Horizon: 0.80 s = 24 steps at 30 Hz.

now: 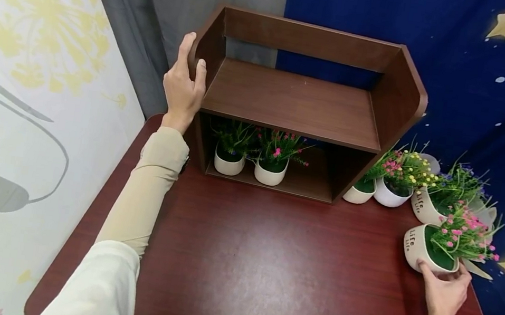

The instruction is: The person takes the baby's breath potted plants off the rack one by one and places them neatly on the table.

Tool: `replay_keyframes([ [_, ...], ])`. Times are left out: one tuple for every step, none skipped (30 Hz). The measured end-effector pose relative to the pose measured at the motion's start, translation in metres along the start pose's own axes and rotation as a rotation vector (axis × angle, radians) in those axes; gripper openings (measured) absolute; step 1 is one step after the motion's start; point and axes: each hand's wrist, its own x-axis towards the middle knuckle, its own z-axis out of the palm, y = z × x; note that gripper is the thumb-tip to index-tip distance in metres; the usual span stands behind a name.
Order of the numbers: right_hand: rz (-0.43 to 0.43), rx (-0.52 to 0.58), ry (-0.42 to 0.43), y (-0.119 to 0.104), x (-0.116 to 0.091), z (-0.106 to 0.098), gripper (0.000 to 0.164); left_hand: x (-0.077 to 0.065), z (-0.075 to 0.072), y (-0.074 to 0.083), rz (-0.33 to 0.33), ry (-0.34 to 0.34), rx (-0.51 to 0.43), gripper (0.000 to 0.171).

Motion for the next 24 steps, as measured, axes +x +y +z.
replay_keyframes([
  [0.001, -0.008, -0.005, 0.000, 0.003, 0.000, 0.078, 0.000, -0.001, 0.000, -0.003, 0.002, 0.000, 0.044],
  [0.002, -0.022, -0.009, 0.002, 0.006, -0.001, 0.079, 0.000, -0.001, 0.000, -0.005, 0.001, 0.000, 0.044],
  [0.001, -0.047, -0.015, 0.003, 0.009, -0.002, 0.079, 0.000, -0.002, 0.001, -0.007, 0.000, -0.001, 0.044],
  [0.002, -0.062, -0.019, 0.005, 0.013, -0.003, 0.080, 0.000, -0.002, 0.001, -0.008, -0.002, -0.001, 0.044],
  [0.004, -0.078, -0.024, 0.007, 0.016, -0.004, 0.081, 0.000, -0.003, 0.001, -0.007, -0.003, -0.002, 0.044],
  [0.011, -0.088, -0.028, 0.010, 0.019, -0.005, 0.081, 0.000, -0.003, 0.001, -0.004, -0.002, -0.001, 0.044],
  [0.021, -0.099, -0.033, 0.012, 0.021, -0.007, 0.082, 0.001, -0.003, 0.001, -0.001, 0.000, -0.002, 0.044],
  [0.031, -0.103, -0.035, 0.014, 0.023, -0.008, 0.082, 0.001, -0.003, 0.000, 0.002, 0.001, -0.002, 0.044],
  [0.042, -0.105, -0.039, 0.015, 0.025, -0.010, 0.083, 0.001, -0.004, 0.000, 0.005, 0.004, -0.004, 0.044],
  [0.049, -0.110, -0.045, 0.016, 0.026, -0.011, 0.084, 0.001, -0.004, 0.000, 0.008, 0.007, -0.003, 0.043],
  [0.055, -0.113, -0.049, 0.017, 0.027, -0.013, 0.084, 0.001, -0.004, 0.000, 0.009, 0.011, -0.002, 0.043],
  [0.062, -0.112, -0.055, 0.018, 0.028, -0.014, 0.085, 0.001, -0.004, 0.000, 0.010, 0.013, -0.003, 0.043],
  [0.068, -0.109, -0.061, 0.019, 0.029, -0.015, 0.085, 0.001, -0.004, 0.000, 0.009, 0.014, -0.004, 0.043],
  [0.080, -0.103, -0.069, 0.020, 0.030, -0.016, 0.085, 0.000, -0.004, 0.000, 0.009, 0.013, -0.004, 0.043],
  [0.092, -0.096, -0.080, 0.022, 0.031, -0.017, 0.085, 0.000, -0.004, 0.000, 0.008, 0.013, -0.004, 0.043],
  [0.097, -0.087, -0.092, 0.023, 0.032, -0.018, 0.086, 0.000, -0.003, 0.000, 0.007, 0.013, -0.004, 0.043],
  [0.103, -0.073, -0.102, 0.024, 0.033, -0.019, 0.085, -0.001, -0.003, 0.000, 0.007, 0.013, -0.005, 0.043],
  [0.109, -0.052, -0.113, 0.025, 0.034, -0.021, 0.085, -0.001, -0.003, 0.001, 0.006, 0.012, -0.007, 0.043],
  [0.111, -0.034, -0.124, 0.027, 0.036, -0.022, 0.085, -0.002, -0.002, 0.001, 0.005, 0.013, -0.008, 0.043],
  [0.106, -0.006, -0.134, 0.029, 0.038, -0.024, 0.084, -0.002, -0.002, 0.001, 0.005, 0.012, -0.009, 0.043],
  [0.097, 0.011, -0.141, 0.030, 0.039, -0.025, 0.082, -0.002, -0.002, 0.001, 0.006, 0.012, -0.012, 0.043],
  [0.090, 0.028, -0.149, 0.031, 0.040, -0.026, 0.081, -0.003, -0.001, 0.001, 0.006, 0.012, -0.014, 0.043],
  [0.086, 0.042, -0.154, 0.031, 0.042, -0.027, 0.079, -0.003, -0.001, 0.000, 0.007, 0.013, -0.015, 0.043],
  [0.085, 0.059, -0.159, 0.032, 0.043, -0.029, 0.077, -0.003, -0.001, 0.000, 0.006, 0.013, -0.015, 0.043],
])
